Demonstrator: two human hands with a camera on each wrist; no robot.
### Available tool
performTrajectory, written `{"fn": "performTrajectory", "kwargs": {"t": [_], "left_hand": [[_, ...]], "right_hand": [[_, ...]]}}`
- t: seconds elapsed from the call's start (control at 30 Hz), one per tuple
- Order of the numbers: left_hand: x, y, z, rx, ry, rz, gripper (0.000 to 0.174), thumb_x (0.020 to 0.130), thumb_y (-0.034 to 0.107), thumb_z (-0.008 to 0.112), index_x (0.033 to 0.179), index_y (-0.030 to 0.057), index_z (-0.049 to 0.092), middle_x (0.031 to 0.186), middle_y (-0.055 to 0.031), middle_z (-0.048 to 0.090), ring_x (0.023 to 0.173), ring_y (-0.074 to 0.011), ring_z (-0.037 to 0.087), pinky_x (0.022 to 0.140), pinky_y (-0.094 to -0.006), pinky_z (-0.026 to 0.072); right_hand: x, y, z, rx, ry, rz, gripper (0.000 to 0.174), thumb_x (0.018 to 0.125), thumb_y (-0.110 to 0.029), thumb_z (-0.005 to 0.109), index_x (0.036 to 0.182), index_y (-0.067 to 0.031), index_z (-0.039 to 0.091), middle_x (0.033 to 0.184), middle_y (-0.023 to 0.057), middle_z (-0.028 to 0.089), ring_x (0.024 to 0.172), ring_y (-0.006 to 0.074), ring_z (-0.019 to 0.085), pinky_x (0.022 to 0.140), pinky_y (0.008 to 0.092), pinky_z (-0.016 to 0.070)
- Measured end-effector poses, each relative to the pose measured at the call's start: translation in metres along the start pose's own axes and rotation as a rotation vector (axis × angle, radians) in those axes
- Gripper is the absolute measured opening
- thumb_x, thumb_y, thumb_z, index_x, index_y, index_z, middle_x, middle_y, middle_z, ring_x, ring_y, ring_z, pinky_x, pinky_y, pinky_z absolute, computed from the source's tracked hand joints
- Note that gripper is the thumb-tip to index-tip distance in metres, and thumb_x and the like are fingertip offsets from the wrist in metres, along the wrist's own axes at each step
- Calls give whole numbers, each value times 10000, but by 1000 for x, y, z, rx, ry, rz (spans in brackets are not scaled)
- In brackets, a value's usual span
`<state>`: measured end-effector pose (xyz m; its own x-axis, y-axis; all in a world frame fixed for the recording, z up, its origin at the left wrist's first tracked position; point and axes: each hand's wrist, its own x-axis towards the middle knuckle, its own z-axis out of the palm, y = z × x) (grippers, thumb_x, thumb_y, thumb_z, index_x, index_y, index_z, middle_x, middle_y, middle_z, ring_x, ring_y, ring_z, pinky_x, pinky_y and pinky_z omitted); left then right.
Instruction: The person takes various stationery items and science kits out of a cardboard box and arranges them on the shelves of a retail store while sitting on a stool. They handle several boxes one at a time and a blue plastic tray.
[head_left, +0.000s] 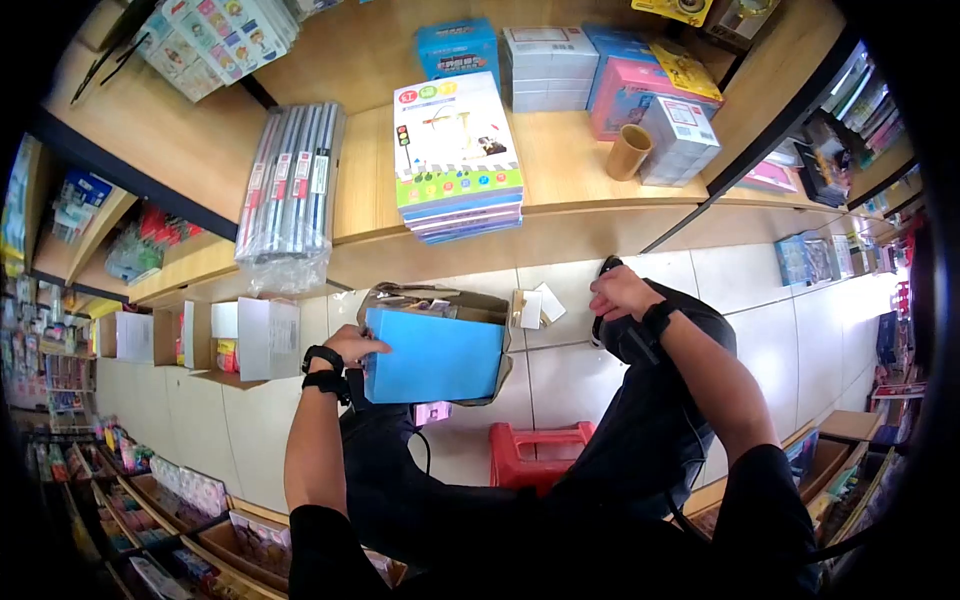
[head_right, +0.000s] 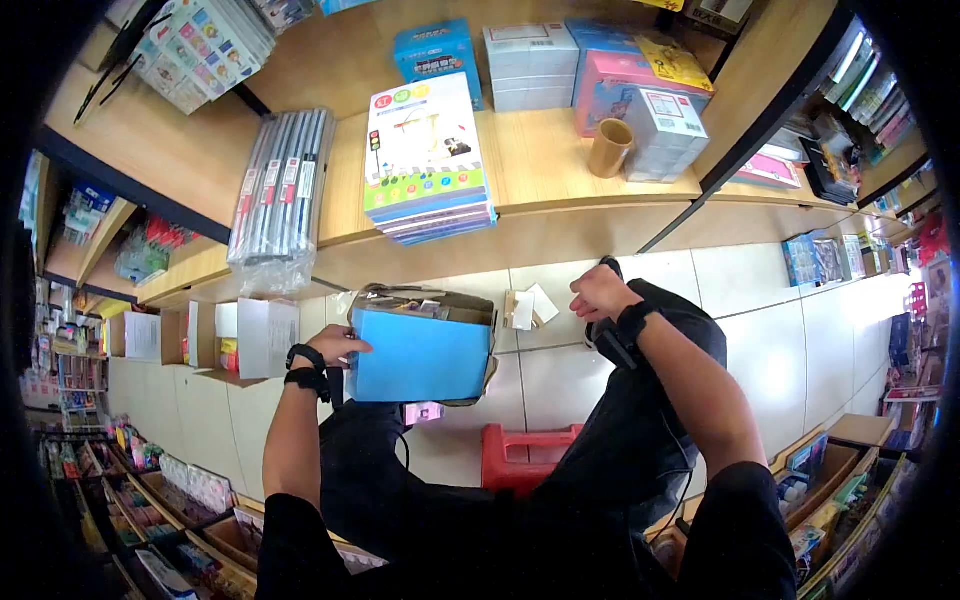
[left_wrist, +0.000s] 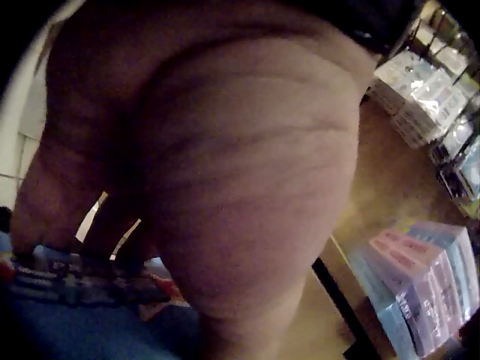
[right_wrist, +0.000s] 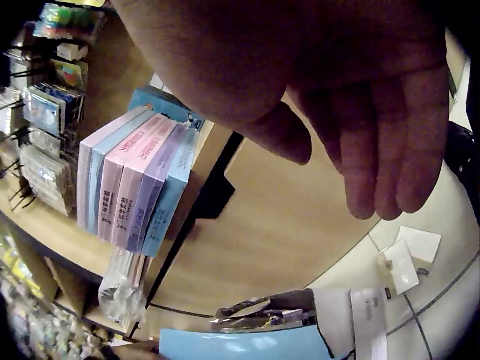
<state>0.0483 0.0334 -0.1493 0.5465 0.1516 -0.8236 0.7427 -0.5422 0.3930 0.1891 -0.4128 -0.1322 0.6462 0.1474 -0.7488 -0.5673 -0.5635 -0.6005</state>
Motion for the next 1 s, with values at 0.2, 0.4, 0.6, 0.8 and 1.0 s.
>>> {"fn": "performTrajectory", "kwargs": {"t": [0.2,0.4,0.6,0.8,1.0], "left_hand": [[-41,-13,-21,-212,-38,21,548,713,307,684,1156,22,534,1032,-85,598,875,-190,584,768,-331,493],[-85,-21,-38,-396,-16,6,576,750,299,650,1205,-11,480,1094,-107,577,937,-208,590,825,-339,487],[-132,-29,-41,-331,149,104,592,752,306,656,1224,3,469,1116,-97,561,1006,-200,552,824,-350,486],[-222,-27,-43,-85,409,362,623,678,156,735,1216,-3,463,1052,-93,579,915,-185,570,789,-316,473],[-335,-21,-13,59,803,300,887,589,113,751,1331,-34,286,1193,-180,479,1139,-268,462,892,-440,449]], "right_hand": [[0,0,2,-7,-11,-55,316,838,-195,522,1023,55,575,798,155,639,646,211,613,566,338,530],[0,3,13,-21,-49,-54,324,848,-201,512,1033,61,553,809,151,632,650,213,610,573,319,521],[4,4,22,-64,-65,-99,319,839,-201,510,1000,69,562,801,150,634,652,209,613,567,327,531],[6,-1,28,-104,-66,-95,319,831,-191,505,1003,68,572,814,145,635,669,207,614,585,333,535],[16,4,37,-150,-107,-122,313,825,-194,506,987,61,583,810,149,636,634,209,616,555,324,533]]}}
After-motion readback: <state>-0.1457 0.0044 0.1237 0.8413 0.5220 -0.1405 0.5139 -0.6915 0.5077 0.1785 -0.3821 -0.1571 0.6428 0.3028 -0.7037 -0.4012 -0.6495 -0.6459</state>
